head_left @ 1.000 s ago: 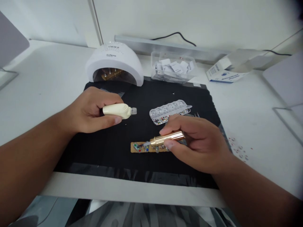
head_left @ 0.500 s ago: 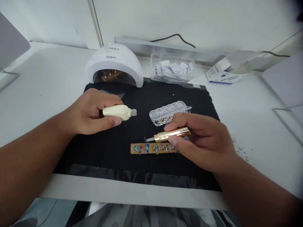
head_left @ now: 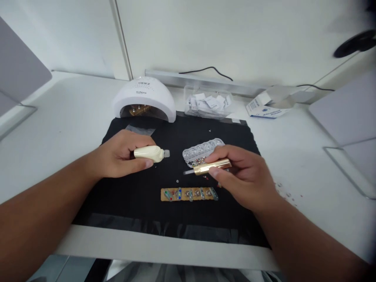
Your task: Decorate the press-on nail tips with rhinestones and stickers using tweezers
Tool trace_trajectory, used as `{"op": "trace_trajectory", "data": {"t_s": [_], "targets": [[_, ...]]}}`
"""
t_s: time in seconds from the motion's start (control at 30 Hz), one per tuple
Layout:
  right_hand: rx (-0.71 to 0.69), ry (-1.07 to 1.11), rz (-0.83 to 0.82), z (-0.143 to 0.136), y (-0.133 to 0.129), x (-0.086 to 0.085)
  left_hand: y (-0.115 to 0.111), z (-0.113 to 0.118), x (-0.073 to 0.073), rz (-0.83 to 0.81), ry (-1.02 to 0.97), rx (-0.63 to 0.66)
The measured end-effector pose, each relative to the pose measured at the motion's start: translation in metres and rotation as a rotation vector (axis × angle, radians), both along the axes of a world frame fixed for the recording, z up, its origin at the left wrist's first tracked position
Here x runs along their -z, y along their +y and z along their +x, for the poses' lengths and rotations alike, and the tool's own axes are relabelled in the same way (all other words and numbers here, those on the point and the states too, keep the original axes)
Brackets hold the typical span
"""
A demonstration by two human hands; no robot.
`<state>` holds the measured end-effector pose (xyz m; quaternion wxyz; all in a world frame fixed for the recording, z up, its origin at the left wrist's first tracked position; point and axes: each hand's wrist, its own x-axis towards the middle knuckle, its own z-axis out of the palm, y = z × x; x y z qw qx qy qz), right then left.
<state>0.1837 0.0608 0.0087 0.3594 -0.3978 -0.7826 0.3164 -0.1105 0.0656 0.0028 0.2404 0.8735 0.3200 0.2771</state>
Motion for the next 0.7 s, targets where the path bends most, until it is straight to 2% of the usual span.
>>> {"op": "trace_trajectory", "data": {"t_s": [0.13,0.33,0.5,0.7], "targets": [[-0.046,-0.015,-0.07,-0.002,0.001,0.004,0.002,0.0,0.006,-0.046,0.021,0.01],[0.121,0.257,-0.015,0.005,0.001,0.02,0.003,0.003,0.006,-0.113,0.037,0.048],[0.11,0.184,-0.012,0.004,0.001,0.023,0.003,0.008,0.004,-0.11,0.039,0.055],[0.166,0.159,-0.062,0.001,0.0,0.02,0.002,0.009,0.01,-0.127,0.011,0.073]]}}
